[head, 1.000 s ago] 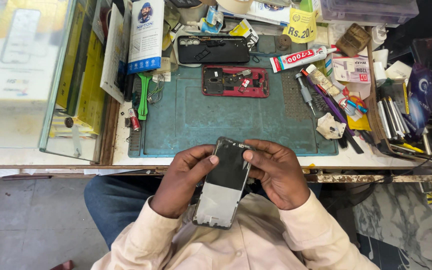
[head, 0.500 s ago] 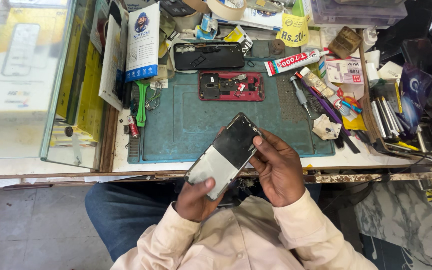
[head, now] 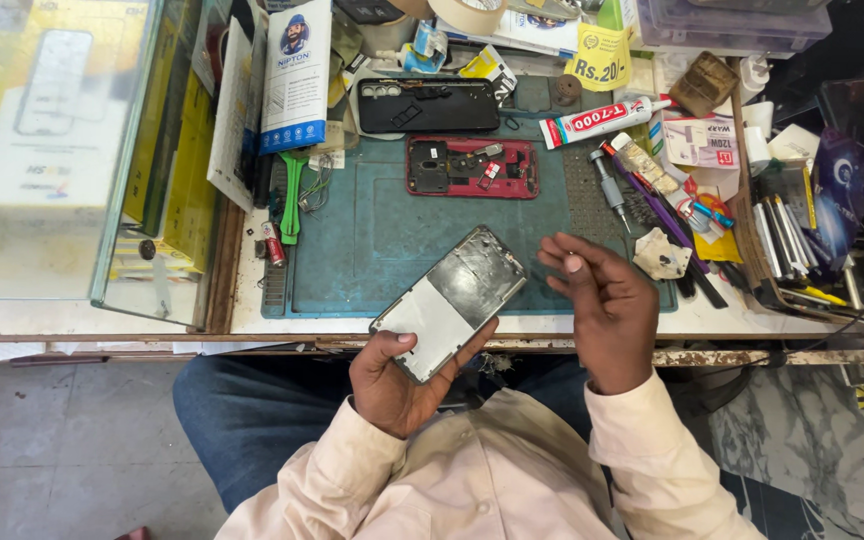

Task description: The person holds a disassembled smartphone and uses a small metal tool to scrape adhesive or residue from the back of the screen assembly. They repeatedly wipe the tool on a cloth and continue scraping different areas of the screen's back surface.

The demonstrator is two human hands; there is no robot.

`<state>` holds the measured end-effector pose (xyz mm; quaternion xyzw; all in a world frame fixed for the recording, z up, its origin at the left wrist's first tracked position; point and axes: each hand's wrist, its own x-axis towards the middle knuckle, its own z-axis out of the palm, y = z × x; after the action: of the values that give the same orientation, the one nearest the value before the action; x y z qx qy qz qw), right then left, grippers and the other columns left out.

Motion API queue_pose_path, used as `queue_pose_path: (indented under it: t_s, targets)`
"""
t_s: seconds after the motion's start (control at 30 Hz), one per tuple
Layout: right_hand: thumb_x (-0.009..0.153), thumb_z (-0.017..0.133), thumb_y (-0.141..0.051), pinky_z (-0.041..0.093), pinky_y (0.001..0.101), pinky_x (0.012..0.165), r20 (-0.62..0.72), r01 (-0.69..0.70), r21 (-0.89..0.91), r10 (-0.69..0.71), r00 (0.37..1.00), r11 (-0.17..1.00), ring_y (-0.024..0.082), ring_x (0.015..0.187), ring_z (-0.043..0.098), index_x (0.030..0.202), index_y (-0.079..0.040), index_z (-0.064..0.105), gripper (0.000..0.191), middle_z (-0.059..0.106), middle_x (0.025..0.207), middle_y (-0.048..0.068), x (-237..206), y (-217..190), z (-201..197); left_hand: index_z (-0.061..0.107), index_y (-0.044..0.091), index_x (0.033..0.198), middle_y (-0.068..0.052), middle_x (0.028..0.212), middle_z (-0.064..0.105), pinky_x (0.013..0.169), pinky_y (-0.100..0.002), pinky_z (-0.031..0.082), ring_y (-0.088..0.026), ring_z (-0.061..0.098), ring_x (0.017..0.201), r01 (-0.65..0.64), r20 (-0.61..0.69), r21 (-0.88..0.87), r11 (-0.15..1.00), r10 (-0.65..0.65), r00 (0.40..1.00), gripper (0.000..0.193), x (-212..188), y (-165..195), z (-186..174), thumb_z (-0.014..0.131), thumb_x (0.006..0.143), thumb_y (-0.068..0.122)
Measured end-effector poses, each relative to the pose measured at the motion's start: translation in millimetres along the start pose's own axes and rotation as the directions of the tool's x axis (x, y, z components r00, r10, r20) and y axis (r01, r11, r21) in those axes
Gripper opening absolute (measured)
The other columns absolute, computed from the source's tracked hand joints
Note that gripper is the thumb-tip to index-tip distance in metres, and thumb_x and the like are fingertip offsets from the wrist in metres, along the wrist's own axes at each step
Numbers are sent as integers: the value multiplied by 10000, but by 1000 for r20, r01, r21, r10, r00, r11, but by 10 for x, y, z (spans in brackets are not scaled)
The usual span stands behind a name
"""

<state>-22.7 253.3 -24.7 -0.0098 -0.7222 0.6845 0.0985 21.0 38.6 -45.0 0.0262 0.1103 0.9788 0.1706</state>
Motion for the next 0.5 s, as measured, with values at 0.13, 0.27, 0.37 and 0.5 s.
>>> queue_pose_path:
  t_s: [0.13,0.27,0.37,0.5]
  targets:
    - [1046,596,-135,590,296,891,80,91,17,-92,993,996,196,1058,752,1296,-26,529,281,765,1173,142,-53,-120,46,363,-92,1516,-231,1520,490,1255,-582,271,-400,432,1464,-10,-40,-6,1000,10,999,782,-24,-59,-15,579,790,100]
    - [1047,610,-85,594,289,890,222,85,20,-88,971,996,180,1064,758,1211,3,612,185,780,1154,136,-99,-174,238,298,-71,1577,-202,1548,471,1254,-564,280,-356,426,1487,-41,-59,39,998,43,997,842,-31,-77,-5,544,777,18]
    - [1041,650,-42,615,289,911,356,185,3,-174,918,983,174,1038,768,1144,17,688,125,786,1081,134,-134,-214,374,183,203,1660,-146,1548,440,1242,-529,306,-349,433,1441,-56,-50,149,987,64,997,1036,-34,-45,15,530,704,2]
    - [944,714,-4,620,258,764,390,272,-181,-185,902,945,138,903,770,1063,2,741,123,779,997,92,-105,-293,534,127,226,1692,-131,1572,424,1227,-514,365,-313,438,1462,-90,33,148,985,86,996,1095,-30,24,3,530,704,-21]
